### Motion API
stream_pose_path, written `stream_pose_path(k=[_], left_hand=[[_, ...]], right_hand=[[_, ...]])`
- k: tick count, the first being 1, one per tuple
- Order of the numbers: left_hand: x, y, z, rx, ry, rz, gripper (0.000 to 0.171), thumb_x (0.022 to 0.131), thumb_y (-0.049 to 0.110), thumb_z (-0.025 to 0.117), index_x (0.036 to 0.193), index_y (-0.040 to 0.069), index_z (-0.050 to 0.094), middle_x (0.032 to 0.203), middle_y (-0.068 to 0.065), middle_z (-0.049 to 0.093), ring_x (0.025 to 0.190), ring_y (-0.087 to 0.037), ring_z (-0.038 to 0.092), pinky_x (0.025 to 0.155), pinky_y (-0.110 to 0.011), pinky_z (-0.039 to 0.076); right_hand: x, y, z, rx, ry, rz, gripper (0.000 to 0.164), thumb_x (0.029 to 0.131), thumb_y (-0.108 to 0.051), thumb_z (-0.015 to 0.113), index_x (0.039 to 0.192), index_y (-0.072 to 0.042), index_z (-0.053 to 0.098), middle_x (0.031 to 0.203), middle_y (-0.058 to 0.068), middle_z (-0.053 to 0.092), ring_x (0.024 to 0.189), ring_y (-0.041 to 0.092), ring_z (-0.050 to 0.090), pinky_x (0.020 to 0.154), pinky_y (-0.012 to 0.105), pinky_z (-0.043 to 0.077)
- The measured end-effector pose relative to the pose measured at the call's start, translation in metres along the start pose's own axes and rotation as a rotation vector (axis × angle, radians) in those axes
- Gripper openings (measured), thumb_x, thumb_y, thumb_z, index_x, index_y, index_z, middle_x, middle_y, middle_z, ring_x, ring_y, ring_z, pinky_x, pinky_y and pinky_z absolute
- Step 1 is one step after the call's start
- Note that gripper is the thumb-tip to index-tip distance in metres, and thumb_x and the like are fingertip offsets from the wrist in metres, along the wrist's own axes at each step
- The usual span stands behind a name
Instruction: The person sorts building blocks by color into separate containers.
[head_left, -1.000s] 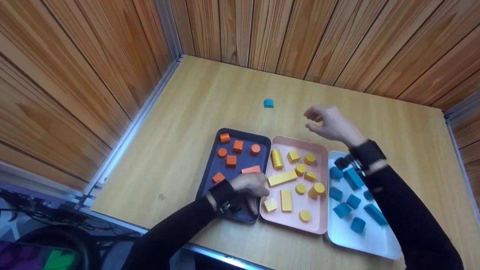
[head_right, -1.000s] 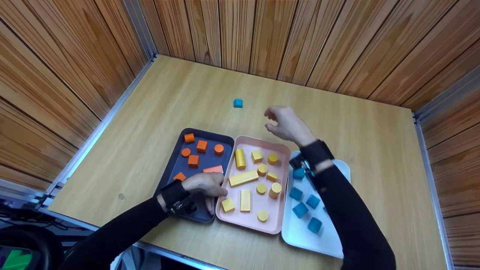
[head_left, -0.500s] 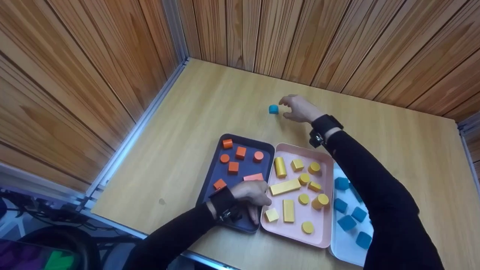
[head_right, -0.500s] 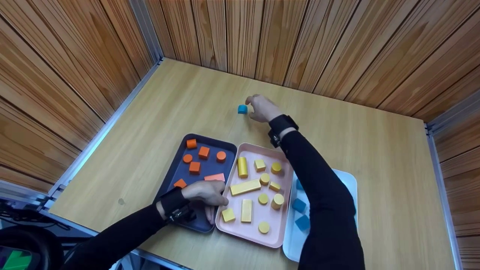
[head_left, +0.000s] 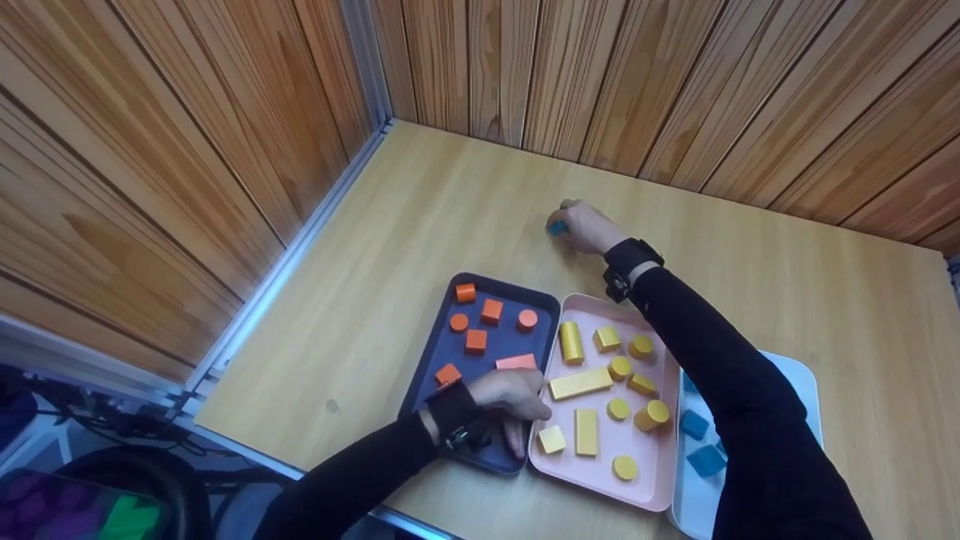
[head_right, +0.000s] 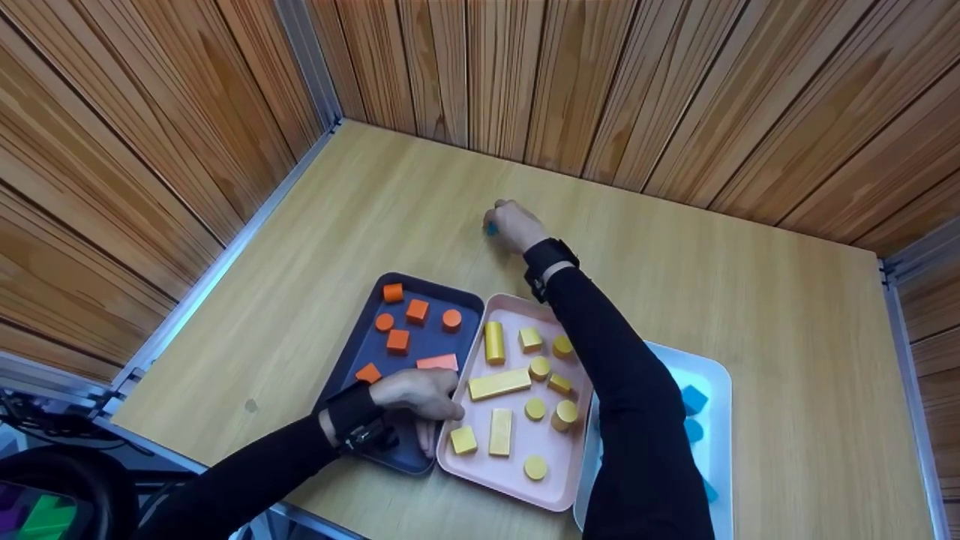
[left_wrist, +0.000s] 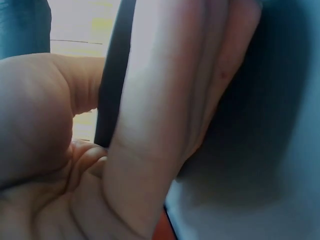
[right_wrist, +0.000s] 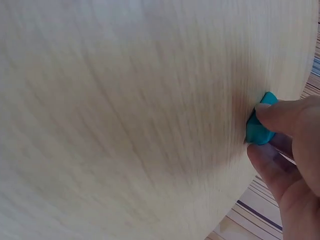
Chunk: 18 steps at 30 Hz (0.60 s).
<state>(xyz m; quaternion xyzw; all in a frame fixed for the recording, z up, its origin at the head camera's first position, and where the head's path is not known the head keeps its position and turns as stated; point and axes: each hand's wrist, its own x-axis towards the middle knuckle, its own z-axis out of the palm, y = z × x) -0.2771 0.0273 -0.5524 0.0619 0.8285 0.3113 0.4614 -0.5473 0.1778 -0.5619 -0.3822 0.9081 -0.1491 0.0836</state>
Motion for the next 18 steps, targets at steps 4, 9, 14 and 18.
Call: stream_pose_path(k=[4, 9, 14, 18], left_hand=[[0.003, 0.001, -0.003, -0.030, -0.025, -0.021, 0.017, 0.097, 0.019, 0.065, 0.096, 0.003, 0.062, 0.068, -0.016, 0.072, 0.043, -0.017, 0.065, 0.048, -0.029, 0.055], [0.008, 0.002, -0.005, 0.043, -0.001, 0.028, 0.016, 0.096, 0.020, 0.066, 0.094, 0.004, 0.064, 0.070, -0.012, 0.072, 0.046, -0.017, 0.067, 0.057, -0.025, 0.056], [0.011, 0.001, -0.007, 0.135, 0.041, 0.073, 0.014, 0.093, 0.020, 0.068, 0.090, 0.006, 0.067, 0.076, -0.005, 0.071, 0.063, -0.020, 0.074, 0.070, -0.024, 0.056], [0.016, 0.004, -0.012, 0.188, 0.050, 0.084, 0.015, 0.092, 0.022, 0.068, 0.093, 0.007, 0.068, 0.081, -0.002, 0.067, 0.070, -0.018, 0.073, 0.077, -0.024, 0.055]], right_hand=[[-0.003, 0.006, -0.002, -0.003, 0.047, -0.034, 0.024, 0.090, 0.009, 0.067, 0.112, 0.003, 0.073, 0.107, 0.023, 0.068, 0.100, 0.038, 0.067, 0.089, 0.051, 0.058], [-0.012, 0.011, -0.009, -0.003, 0.079, -0.036, 0.023, 0.090, 0.006, 0.069, 0.113, 0.006, 0.072, 0.107, 0.025, 0.068, 0.098, 0.038, 0.068, 0.087, 0.051, 0.058], [-0.025, 0.011, -0.034, 0.030, 0.083, 0.026, 0.027, 0.093, 0.002, 0.067, 0.121, 0.004, 0.070, 0.115, 0.024, 0.067, 0.106, 0.039, 0.067, 0.091, 0.050, 0.057], [-0.047, 0.009, -0.066, 0.055, 0.132, 0.087, 0.028, 0.096, -0.002, 0.066, 0.123, 0.001, 0.069, 0.121, 0.023, 0.067, 0.111, 0.039, 0.065, 0.095, 0.052, 0.055]])
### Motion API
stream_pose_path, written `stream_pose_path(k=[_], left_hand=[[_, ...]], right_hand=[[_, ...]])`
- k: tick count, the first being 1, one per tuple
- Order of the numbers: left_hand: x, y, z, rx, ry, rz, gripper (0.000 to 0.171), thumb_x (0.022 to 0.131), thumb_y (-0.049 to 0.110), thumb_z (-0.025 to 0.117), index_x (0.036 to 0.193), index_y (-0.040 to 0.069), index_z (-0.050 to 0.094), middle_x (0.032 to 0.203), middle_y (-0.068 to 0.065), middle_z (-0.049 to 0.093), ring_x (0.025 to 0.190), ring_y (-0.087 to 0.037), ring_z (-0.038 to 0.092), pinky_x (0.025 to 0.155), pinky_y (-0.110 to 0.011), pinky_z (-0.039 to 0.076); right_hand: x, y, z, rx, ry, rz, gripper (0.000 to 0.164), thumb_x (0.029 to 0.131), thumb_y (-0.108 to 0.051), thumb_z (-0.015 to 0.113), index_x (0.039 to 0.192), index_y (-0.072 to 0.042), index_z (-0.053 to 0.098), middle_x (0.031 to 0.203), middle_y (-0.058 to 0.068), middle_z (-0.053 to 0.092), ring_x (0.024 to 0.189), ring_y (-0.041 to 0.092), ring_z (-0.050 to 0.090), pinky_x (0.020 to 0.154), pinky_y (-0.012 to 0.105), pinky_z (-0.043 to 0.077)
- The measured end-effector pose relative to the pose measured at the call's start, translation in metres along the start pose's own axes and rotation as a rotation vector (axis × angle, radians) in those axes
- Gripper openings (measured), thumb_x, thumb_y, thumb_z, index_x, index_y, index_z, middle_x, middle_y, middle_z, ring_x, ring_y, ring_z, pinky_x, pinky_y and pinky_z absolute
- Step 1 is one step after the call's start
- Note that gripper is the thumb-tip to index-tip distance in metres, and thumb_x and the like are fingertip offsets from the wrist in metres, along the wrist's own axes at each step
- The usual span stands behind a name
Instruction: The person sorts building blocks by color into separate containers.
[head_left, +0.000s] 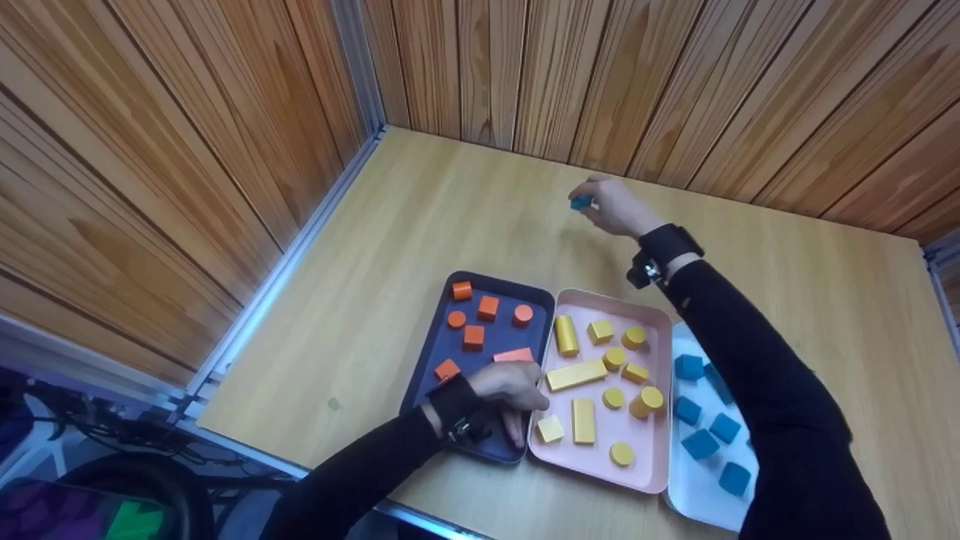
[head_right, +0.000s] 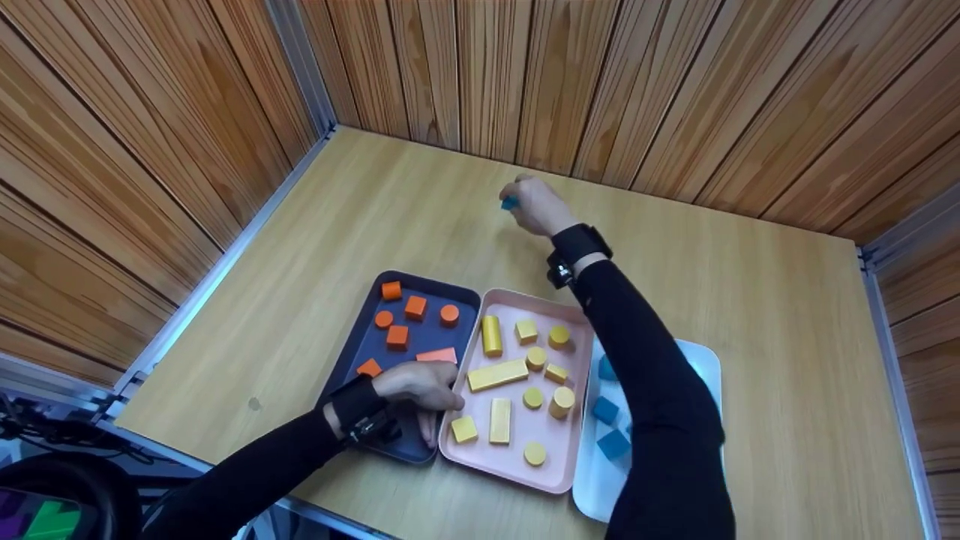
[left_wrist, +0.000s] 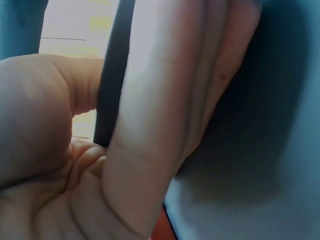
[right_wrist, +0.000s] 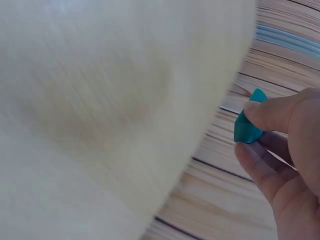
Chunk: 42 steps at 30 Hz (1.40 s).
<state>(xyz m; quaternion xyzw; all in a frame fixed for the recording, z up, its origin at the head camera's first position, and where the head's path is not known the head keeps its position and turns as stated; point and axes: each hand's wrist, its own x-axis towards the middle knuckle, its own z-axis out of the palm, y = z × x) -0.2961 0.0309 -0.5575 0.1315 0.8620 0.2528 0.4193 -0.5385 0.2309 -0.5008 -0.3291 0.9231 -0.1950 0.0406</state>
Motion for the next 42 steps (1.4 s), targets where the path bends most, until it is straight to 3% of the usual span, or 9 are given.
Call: stream_pose_path(k=[10, 14, 17, 22, 25, 29, 33, 36, 42], left_hand=[[0.009, -0.003, -0.019, 0.049, -0.025, -0.035, 0.020, 0.094, 0.027, 0.067, 0.085, 0.010, 0.064, 0.079, -0.001, 0.064, 0.068, -0.016, 0.070, 0.071, -0.026, 0.052], [0.010, -0.006, -0.026, 0.085, -0.023, -0.030, 0.020, 0.094, 0.029, 0.067, 0.085, 0.011, 0.064, 0.082, -0.001, 0.064, 0.074, -0.015, 0.068, 0.071, -0.027, 0.051], [0.012, -0.009, -0.033, 0.049, -0.024, -0.032, 0.018, 0.094, 0.026, 0.066, 0.085, 0.010, 0.065, 0.080, -0.002, 0.067, 0.064, -0.014, 0.068, 0.066, -0.024, 0.051], [0.013, -0.014, -0.039, -0.060, -0.034, -0.062, 0.019, 0.094, 0.022, 0.064, 0.081, 0.009, 0.062, 0.068, -0.006, 0.069, 0.049, -0.014, 0.067, 0.061, -0.023, 0.055], [0.014, -0.018, -0.040, -0.029, -0.018, -0.048, 0.021, 0.093, 0.023, 0.064, 0.076, 0.012, 0.059, 0.066, -0.001, 0.064, 0.052, -0.011, 0.065, 0.059, -0.023, 0.050], [0.013, -0.020, -0.040, -0.020, -0.005, -0.045, 0.021, 0.093, 0.025, 0.065, 0.078, 0.011, 0.060, 0.067, 0.001, 0.065, 0.055, -0.011, 0.066, 0.059, -0.023, 0.048], [0.014, -0.020, -0.040, -0.130, -0.046, -0.077, 0.020, 0.096, 0.024, 0.064, 0.088, 0.005, 0.065, 0.065, -0.009, 0.073, 0.050, -0.015, 0.070, 0.058, -0.024, 0.056], [0.015, -0.019, -0.040, -0.125, -0.045, -0.062, 0.021, 0.096, 0.024, 0.064, 0.090, 0.004, 0.066, 0.062, -0.009, 0.071, 0.046, -0.013, 0.068, 0.059, -0.024, 0.056], [0.014, -0.018, -0.039, -0.110, -0.043, -0.096, 0.021, 0.096, 0.025, 0.065, 0.093, 0.004, 0.065, 0.067, -0.010, 0.073, 0.048, -0.015, 0.069, 0.067, -0.025, 0.059]], right_hand=[[-0.085, -0.024, -0.075, -0.053, 0.138, 0.003, 0.025, 0.095, -0.004, 0.069, 0.120, -0.001, 0.071, 0.116, 0.019, 0.068, 0.105, 0.036, 0.068, 0.091, 0.053, 0.058], [-0.131, -0.043, -0.087, -0.074, 0.152, 0.008, 0.025, 0.094, -0.005, 0.072, 0.119, -0.003, 0.071, 0.115, 0.015, 0.070, 0.103, 0.033, 0.069, 0.088, 0.051, 0.059], [-0.163, -0.059, -0.090, -0.075, 0.158, 0.014, 0.026, 0.091, -0.004, 0.074, 0.117, -0.007, 0.073, 0.112, 0.010, 0.072, 0.100, 0.028, 0.071, 0.086, 0.045, 0.061], [-0.214, -0.073, -0.081, -0.038, 0.159, 0.039, 0.031, 0.086, 0.000, 0.077, 0.115, -0.012, 0.075, 0.110, 0.004, 0.073, 0.097, 0.021, 0.071, 0.085, 0.013, 0.053], [-0.246, -0.077, -0.067, -0.011, 0.154, 0.102, 0.031, 0.086, -0.001, 0.078, 0.115, -0.013, 0.075, 0.110, 0.004, 0.073, 0.096, 0.021, 0.071, 0.082, 0.007, 0.048], [-0.287, -0.081, -0.046, 0.018, 0.134, 0.240, 0.030, 0.086, -0.005, 0.079, 0.115, -0.013, 0.075, 0.110, 0.004, 0.073, 0.095, 0.021, 0.072, 0.079, 0.013, 0.053], [-0.322, -0.083, -0.029, 0.058, 0.123, 0.355, 0.031, 0.086, -0.004, 0.079, 0.116, -0.012, 0.075, 0.108, 0.006, 0.072, 0.097, 0.026, 0.072, 0.083, 0.036, 0.063], [-0.345, -0.083, -0.019, 0.079, 0.117, 0.415, 0.031, 0.084, 0.000, 0.079, 0.114, -0.008, 0.076, 0.107, 0.009, 0.072, 0.096, 0.029, 0.072, 0.085, 0.051, 0.060], [-0.378, -0.080, 0.003, 0.073, 0.066, 0.537, 0.028, 0.082, 0.002, 0.078, 0.110, -0.003, 0.075, 0.106, 0.014, 0.073, 0.095, 0.032, 0.069, 0.085, 0.055, 0.059]])
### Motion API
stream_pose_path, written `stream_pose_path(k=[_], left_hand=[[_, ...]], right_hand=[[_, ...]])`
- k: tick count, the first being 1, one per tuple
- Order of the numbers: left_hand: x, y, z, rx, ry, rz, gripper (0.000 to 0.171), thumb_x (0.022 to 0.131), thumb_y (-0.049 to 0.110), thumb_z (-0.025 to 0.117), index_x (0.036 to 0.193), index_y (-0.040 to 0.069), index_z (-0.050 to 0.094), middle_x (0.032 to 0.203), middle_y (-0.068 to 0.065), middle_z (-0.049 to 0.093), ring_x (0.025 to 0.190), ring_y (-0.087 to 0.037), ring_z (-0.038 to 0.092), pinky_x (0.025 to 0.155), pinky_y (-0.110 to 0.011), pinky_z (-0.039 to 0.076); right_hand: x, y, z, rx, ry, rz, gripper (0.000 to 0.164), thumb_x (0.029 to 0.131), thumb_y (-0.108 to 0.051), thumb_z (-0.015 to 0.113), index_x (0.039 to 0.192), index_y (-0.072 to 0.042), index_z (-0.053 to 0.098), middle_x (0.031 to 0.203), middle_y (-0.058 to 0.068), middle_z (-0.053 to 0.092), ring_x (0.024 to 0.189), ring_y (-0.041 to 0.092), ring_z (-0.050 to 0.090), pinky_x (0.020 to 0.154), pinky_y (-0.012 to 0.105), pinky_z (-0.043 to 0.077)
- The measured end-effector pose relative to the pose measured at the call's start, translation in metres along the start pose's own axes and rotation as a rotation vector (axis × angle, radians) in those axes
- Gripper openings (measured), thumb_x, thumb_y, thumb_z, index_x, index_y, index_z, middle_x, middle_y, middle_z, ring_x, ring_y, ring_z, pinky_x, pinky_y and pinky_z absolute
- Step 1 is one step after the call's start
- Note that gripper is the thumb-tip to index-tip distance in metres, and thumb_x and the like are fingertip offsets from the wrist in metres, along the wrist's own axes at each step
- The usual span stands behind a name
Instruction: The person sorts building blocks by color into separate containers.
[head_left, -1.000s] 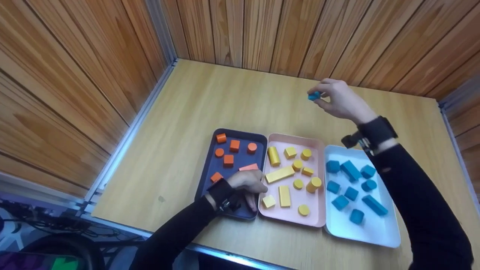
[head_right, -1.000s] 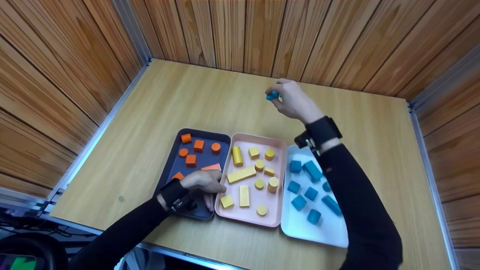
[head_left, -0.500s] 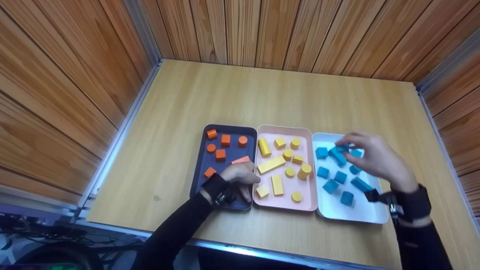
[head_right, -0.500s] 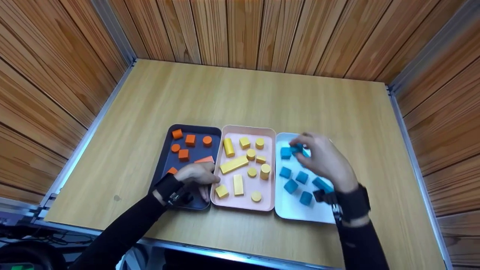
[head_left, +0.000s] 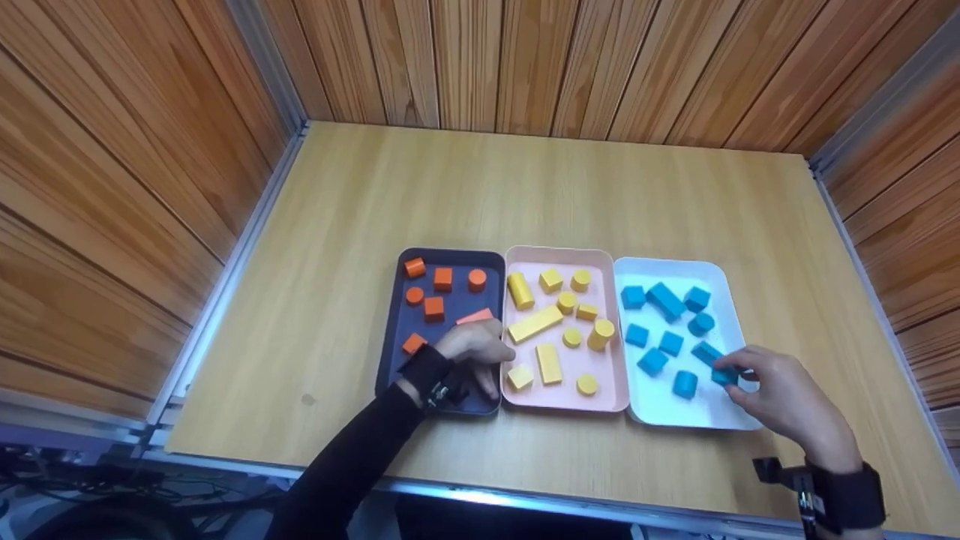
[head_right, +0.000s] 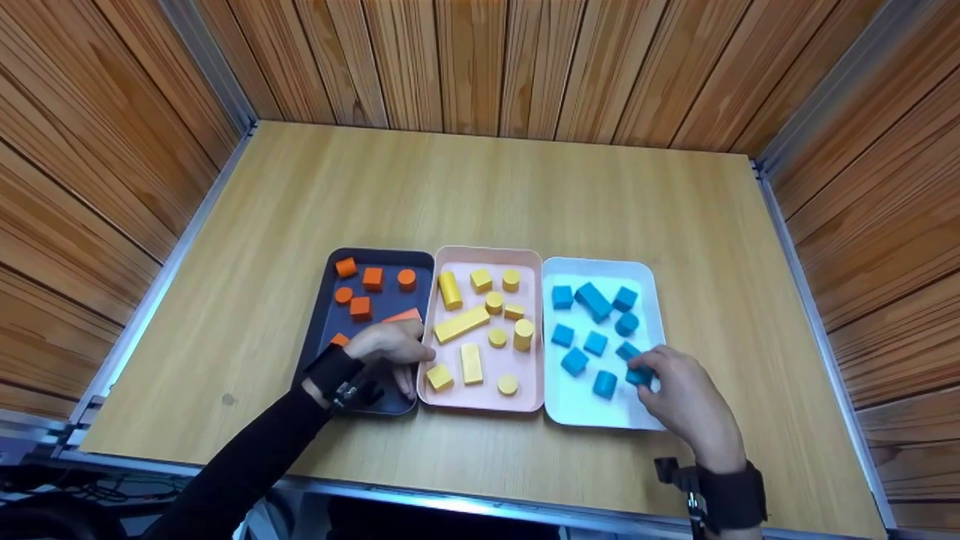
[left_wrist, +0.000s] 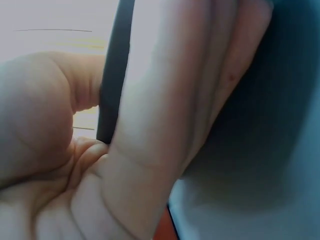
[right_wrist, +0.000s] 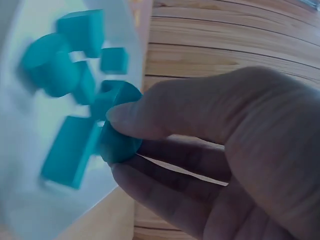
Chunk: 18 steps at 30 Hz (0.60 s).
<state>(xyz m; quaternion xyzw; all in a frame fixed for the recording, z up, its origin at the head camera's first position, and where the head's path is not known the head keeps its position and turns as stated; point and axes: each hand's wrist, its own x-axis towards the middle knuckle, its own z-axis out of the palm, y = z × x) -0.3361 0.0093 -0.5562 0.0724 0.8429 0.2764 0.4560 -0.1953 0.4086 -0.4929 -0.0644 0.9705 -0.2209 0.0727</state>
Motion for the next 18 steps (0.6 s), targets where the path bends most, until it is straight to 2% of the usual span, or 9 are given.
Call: stream_pose_path(k=[2, 5, 9, 13, 15, 18], left_hand=[[-0.001, -0.002, 0.000, -0.001, 0.005, 0.003, 0.021, 0.096, 0.026, 0.065, 0.094, 0.004, 0.065, 0.070, -0.010, 0.074, 0.051, -0.016, 0.071, 0.070, -0.026, 0.059], [-0.001, -0.005, 0.002, 0.053, 0.030, 0.049, 0.020, 0.094, 0.026, 0.066, 0.092, 0.006, 0.067, 0.075, -0.006, 0.073, 0.057, -0.016, 0.072, 0.072, -0.025, 0.056], [-0.001, -0.008, 0.004, 0.086, 0.039, 0.073, 0.017, 0.092, 0.025, 0.066, 0.089, 0.008, 0.067, 0.078, -0.004, 0.070, 0.063, -0.018, 0.073, 0.073, -0.026, 0.054], [0.000, -0.008, 0.003, 0.082, 0.043, 0.063, 0.018, 0.093, 0.025, 0.065, 0.087, 0.008, 0.066, 0.071, -0.002, 0.068, 0.058, -0.015, 0.071, 0.067, -0.024, 0.052], [0.000, -0.007, 0.003, 0.043, 0.035, 0.045, 0.019, 0.093, 0.024, 0.064, 0.088, 0.006, 0.065, 0.067, -0.004, 0.070, 0.054, -0.015, 0.071, 0.063, -0.023, 0.054], [0.000, -0.007, 0.003, -0.041, 0.007, 0.013, 0.019, 0.095, 0.022, 0.062, 0.090, 0.004, 0.064, 0.063, -0.011, 0.072, 0.051, -0.018, 0.072, 0.059, -0.025, 0.059]], right_hand=[[-0.002, 0.005, 0.006, -0.017, -0.041, 0.050, 0.028, 0.082, 0.002, 0.078, 0.110, -0.002, 0.075, 0.107, 0.016, 0.073, 0.096, 0.032, 0.068, 0.087, 0.057, 0.058], [-0.005, 0.011, 0.017, -0.029, -0.119, 0.120, 0.029, 0.081, 0.002, 0.079, 0.109, -0.002, 0.075, 0.110, 0.021, 0.072, 0.098, 0.033, 0.067, 0.089, 0.059, 0.057], [-0.007, 0.017, 0.029, -0.022, -0.188, 0.157, 0.027, 0.080, 0.002, 0.078, 0.107, -0.001, 0.074, 0.111, 0.022, 0.071, 0.097, 0.031, 0.065, 0.091, 0.060, 0.056], [-0.006, 0.019, 0.035, -0.029, -0.165, 0.125, 0.025, 0.079, 0.003, 0.078, 0.103, -0.002, 0.073, 0.104, 0.016, 0.071, 0.092, 0.027, 0.061, 0.084, 0.051, 0.057], [-0.005, 0.020, 0.036, -0.037, -0.141, 0.098, 0.024, 0.078, 0.003, 0.078, 0.101, -0.002, 0.073, 0.100, 0.013, 0.071, 0.089, 0.026, 0.060, 0.079, 0.045, 0.057], [-0.003, 0.021, 0.037, -0.043, -0.110, 0.070, 0.023, 0.077, 0.005, 0.078, 0.098, -0.003, 0.073, 0.097, 0.012, 0.070, 0.088, 0.026, 0.061, 0.078, 0.043, 0.056]])
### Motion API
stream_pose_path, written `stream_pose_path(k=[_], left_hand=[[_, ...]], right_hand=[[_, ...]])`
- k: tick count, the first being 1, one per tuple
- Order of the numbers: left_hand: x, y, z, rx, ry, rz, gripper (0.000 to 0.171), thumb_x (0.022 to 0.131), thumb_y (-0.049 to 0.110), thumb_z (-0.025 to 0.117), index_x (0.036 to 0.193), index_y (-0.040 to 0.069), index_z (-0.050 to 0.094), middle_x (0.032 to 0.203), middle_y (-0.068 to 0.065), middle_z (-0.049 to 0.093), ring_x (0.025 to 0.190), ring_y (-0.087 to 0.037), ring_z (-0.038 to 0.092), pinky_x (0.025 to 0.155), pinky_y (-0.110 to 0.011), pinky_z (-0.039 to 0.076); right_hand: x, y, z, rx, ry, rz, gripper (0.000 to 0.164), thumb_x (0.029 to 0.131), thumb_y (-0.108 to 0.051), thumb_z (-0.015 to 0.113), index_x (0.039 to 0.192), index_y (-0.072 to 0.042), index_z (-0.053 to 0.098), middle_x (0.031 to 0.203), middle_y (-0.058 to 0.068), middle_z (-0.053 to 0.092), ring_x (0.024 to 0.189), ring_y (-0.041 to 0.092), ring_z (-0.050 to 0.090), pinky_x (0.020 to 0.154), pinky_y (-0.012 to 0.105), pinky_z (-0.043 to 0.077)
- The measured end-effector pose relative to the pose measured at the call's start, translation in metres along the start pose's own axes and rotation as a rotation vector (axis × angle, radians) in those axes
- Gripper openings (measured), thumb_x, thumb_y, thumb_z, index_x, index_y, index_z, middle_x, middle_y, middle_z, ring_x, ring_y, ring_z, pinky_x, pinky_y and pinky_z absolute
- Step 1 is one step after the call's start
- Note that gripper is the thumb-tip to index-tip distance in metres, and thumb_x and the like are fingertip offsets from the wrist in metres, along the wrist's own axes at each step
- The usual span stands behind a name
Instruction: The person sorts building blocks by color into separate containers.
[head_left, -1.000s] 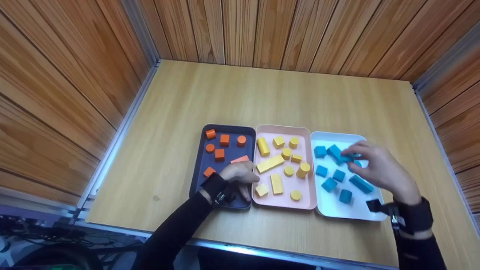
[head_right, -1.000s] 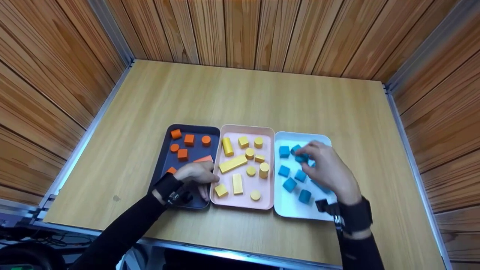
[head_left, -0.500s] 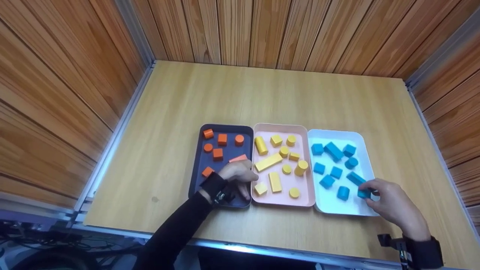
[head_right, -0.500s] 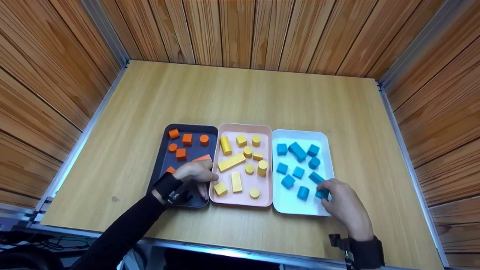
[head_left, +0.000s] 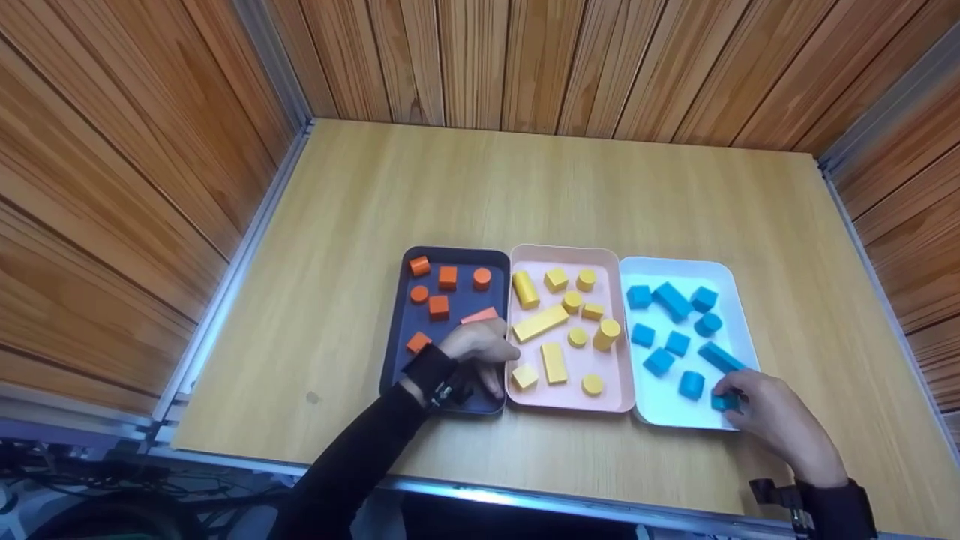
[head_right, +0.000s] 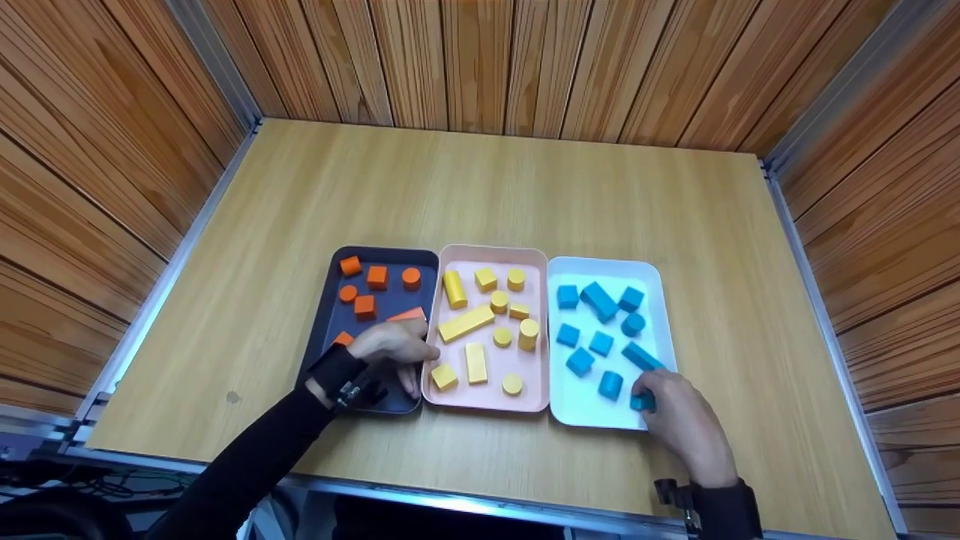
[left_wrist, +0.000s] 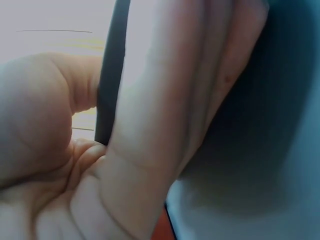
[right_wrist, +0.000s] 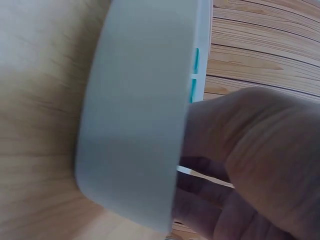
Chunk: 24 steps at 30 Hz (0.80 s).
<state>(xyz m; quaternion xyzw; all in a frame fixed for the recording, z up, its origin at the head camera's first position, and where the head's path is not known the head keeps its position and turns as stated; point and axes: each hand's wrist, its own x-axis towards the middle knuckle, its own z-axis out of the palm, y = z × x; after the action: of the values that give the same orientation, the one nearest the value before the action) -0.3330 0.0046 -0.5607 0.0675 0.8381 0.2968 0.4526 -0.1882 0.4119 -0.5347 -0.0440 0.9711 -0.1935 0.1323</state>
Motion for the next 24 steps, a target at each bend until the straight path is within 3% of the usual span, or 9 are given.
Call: stream_pose_path(k=[3, 10, 17, 21, 24], left_hand=[[-0.001, 0.000, 0.000, -0.037, -0.017, -0.022, 0.020, 0.095, 0.022, 0.061, 0.092, 0.003, 0.064, 0.063, -0.013, 0.073, 0.052, -0.019, 0.073, 0.058, -0.027, 0.059], [-0.006, -0.006, 0.002, 0.098, 0.024, 0.042, 0.020, 0.093, 0.026, 0.066, 0.083, 0.010, 0.064, 0.066, -0.003, 0.068, 0.050, -0.013, 0.067, 0.063, -0.024, 0.051], [-0.012, -0.009, 0.004, -0.068, -0.027, -0.026, 0.024, 0.097, 0.026, 0.062, 0.093, 0.003, 0.063, 0.065, -0.015, 0.074, 0.049, -0.018, 0.071, 0.047, -0.026, 0.055], [-0.017, -0.011, -0.002, -0.079, -0.046, -0.022, 0.025, 0.098, 0.028, 0.062, 0.096, 0.003, 0.062, 0.067, -0.016, 0.074, 0.052, -0.018, 0.072, 0.049, -0.027, 0.056], [-0.024, -0.011, -0.013, -0.074, -0.076, 0.006, 0.033, 0.098, 0.034, 0.064, 0.097, 0.001, 0.063, 0.070, -0.016, 0.075, 0.053, -0.018, 0.073, 0.050, -0.028, 0.057]], right_hand=[[0.001, 0.000, 0.002, 0.004, 0.005, 0.001, 0.023, 0.077, 0.005, 0.078, 0.098, -0.004, 0.073, 0.098, 0.012, 0.070, 0.090, 0.026, 0.061, 0.081, 0.046, 0.056], [-0.001, -0.003, 0.005, 0.012, -0.054, 0.025, 0.025, 0.078, 0.004, 0.079, 0.101, -0.003, 0.072, 0.100, 0.012, 0.068, 0.091, 0.028, 0.059, 0.081, 0.045, 0.055], [-0.005, -0.010, 0.000, 0.006, -0.064, -0.001, 0.029, 0.079, 0.000, 0.081, 0.106, -0.005, 0.072, 0.106, 0.014, 0.071, 0.095, 0.028, 0.059, 0.082, 0.045, 0.054], [-0.007, -0.014, -0.011, 0.030, -0.059, -0.004, 0.030, 0.084, -0.006, 0.080, 0.113, -0.006, 0.072, 0.115, 0.018, 0.071, 0.102, 0.034, 0.063, 0.084, 0.051, 0.056], [-0.006, -0.020, -0.022, 0.061, 0.004, -0.025, 0.031, 0.089, -0.013, 0.078, 0.118, -0.004, 0.071, 0.119, 0.021, 0.070, 0.108, 0.042, 0.064, 0.086, 0.057, 0.057]])
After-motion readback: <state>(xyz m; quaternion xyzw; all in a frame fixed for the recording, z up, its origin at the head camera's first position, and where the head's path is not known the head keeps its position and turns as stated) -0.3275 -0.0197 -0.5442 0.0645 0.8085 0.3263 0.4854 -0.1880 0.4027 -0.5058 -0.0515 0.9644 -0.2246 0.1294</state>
